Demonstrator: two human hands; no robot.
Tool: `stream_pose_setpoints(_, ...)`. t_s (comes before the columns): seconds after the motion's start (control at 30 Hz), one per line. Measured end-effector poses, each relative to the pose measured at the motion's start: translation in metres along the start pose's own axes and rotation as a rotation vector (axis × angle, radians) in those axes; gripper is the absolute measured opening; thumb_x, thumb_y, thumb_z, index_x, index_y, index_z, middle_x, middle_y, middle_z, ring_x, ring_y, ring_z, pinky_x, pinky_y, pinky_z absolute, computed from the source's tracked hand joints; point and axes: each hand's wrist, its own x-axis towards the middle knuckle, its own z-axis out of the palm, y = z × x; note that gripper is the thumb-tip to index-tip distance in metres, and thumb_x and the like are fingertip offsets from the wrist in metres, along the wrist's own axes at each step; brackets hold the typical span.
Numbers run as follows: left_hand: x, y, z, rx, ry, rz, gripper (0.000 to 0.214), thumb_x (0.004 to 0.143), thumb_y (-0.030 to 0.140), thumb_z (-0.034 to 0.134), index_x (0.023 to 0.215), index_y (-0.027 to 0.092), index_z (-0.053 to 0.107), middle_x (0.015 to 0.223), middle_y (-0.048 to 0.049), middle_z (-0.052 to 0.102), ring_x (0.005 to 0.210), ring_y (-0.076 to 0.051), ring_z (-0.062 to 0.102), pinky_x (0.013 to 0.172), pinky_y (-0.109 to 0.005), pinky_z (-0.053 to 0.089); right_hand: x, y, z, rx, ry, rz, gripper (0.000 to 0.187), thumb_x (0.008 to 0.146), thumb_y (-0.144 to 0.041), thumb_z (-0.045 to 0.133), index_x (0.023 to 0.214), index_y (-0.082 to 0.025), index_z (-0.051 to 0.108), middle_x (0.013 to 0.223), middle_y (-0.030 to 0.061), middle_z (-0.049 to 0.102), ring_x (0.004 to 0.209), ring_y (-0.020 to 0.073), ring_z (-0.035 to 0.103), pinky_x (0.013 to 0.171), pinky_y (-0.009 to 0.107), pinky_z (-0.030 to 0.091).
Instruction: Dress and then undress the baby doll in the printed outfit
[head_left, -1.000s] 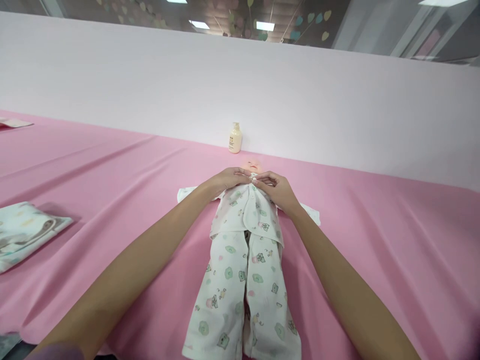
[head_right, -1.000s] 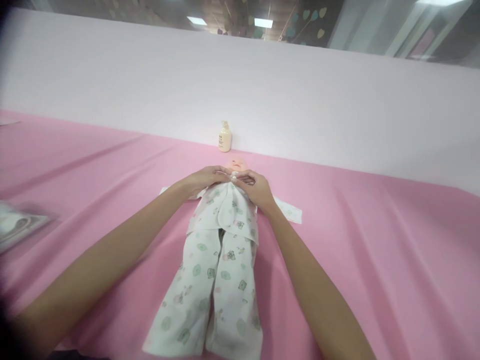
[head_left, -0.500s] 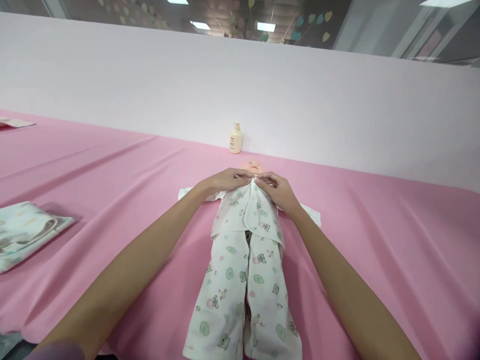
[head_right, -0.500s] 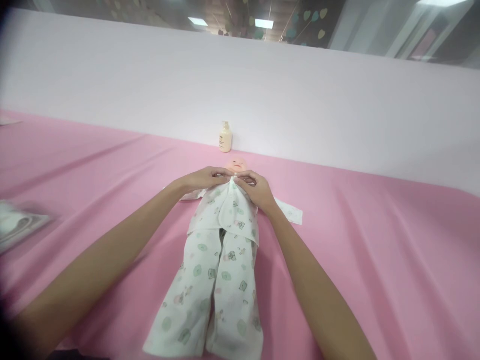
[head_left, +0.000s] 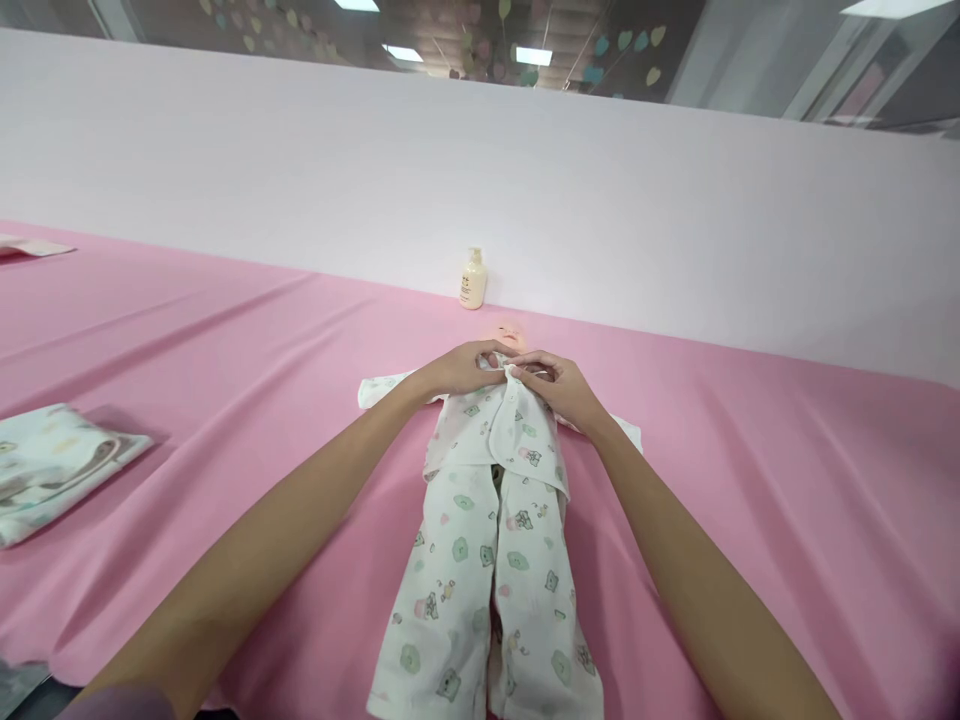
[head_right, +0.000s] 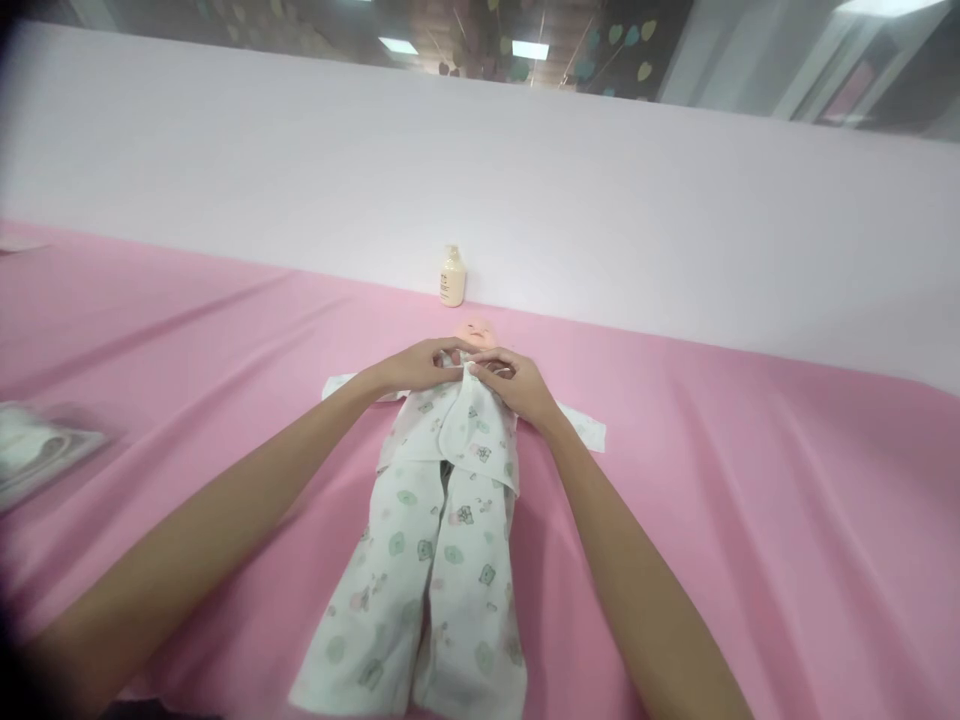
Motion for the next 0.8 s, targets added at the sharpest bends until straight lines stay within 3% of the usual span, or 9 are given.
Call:
stream_pose_setpoints(0.1,-0.003,0.004,0.001,-0.001,0.036,-0.083,0.062,0.081,0.048,0.076,0.138,0.028,0.062,0.127,-0.0055,0.067,0.098,-0.020,0.068,0.077,-0.028,0.053,0.000,0.000,-0.006,-0.024,-0.001,-0.006,0.036,0.093,-0.054,0.074,0.119,-0.029,0.077,0.125,0.0050,0.077,0.111,0.0236,0.071,0.099,0.039,0.056)
stream_pose_setpoints(0.3,-0.001,0.004,0.008,0.007,0.110,-0.145,0.067,0.074,0.052,0.081,0.129,0.022,0.056,0.128,-0.0090,0.067,0.106,-0.024,0.068,0.078,-0.030,0.054,0.001,0.010,-0.010,-0.181,0.221,0.029,0.030,0.097,-0.050,0.066,0.114,-0.028,0.075,0.124,0.0055,0.076,0.112,0.0239,0.070,0.101,0.041,0.055)
stream_pose_setpoints(0.47,0.004,0.000,0.015,0.023,0.125,-0.104,0.051,0.076,0.047,0.078,0.116,0.022,0.060,0.125,-0.0089,0.067,0.108,-0.025,0.067,0.084,-0.032,0.054,0.011,0.008,-0.014,-0.241,0.111,0.025,0.029,0.099,-0.044,0.065,0.121,-0.028,0.073,0.129,0.0055,0.075,0.118,0.0225,0.068,0.105,0.041,0.052)
stream_pose_setpoints(0.63,0.000,0.006,0.007,0.028,0.030,-0.123,0.062,0.075,0.047,0.079,0.130,0.024,0.062,0.132,-0.0090,0.062,0.111,-0.025,0.066,0.087,-0.032,0.054,0.034,0.003,-0.022,-0.363,-0.096,0.025,0.032,0.092,-0.037,0.069,0.122,-0.025,0.074,0.130,0.0078,0.072,0.112,0.0234,0.066,0.100,0.040,0.052)
stream_pose_setpoints(0.8,-0.003,0.009,0.001,0.088,-0.068,-0.097,0.080,0.073,0.050,0.081,0.148,0.036,0.057,0.135,-0.0066,0.059,0.117,-0.027,0.064,0.093,-0.033,0.054,0.042,0.012,-0.026,-0.376,-0.009,-0.013,0.033,0.087,-0.041,0.073,0.114,-0.022,0.078,0.110,0.0063,0.073,0.095,0.0220,0.063,0.089,0.038,0.053)
